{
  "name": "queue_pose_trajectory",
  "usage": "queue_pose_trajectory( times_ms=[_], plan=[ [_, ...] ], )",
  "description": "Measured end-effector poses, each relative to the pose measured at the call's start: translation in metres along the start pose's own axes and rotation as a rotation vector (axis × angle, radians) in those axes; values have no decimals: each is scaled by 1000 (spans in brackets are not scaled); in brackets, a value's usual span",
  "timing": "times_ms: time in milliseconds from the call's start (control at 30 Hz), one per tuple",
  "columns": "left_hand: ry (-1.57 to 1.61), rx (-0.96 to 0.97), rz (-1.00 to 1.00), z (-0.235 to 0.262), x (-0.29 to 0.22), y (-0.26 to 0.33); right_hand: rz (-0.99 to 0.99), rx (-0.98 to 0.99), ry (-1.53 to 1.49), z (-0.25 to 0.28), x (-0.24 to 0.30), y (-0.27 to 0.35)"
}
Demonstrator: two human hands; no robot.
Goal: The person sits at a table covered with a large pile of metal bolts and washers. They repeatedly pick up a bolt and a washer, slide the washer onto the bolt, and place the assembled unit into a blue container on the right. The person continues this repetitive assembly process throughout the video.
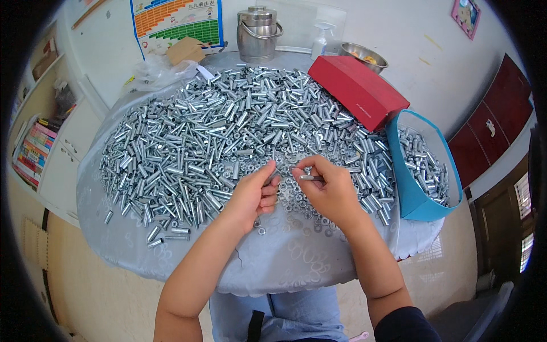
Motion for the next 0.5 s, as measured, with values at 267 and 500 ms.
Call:
queue_pose_trajectory(
  times_ms=[267, 500],
  plan=[
    [-114, 50, 8, -6, 4, 2, -31, -127, 39, 6, -1, -1],
    [-103, 32, -1, -6, 4, 2, 43, -49, 44, 0, 3, -1]
  ],
)
Point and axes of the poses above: each hand's wrist, its own y-axis away from the middle knuckle, its own z-axis out of the back of the hand, x = y × z, the point moved 3 cm from there along -y, towards the middle knuckle, and after that the axes turned 5 degrees about z, right-handed, at the moved point
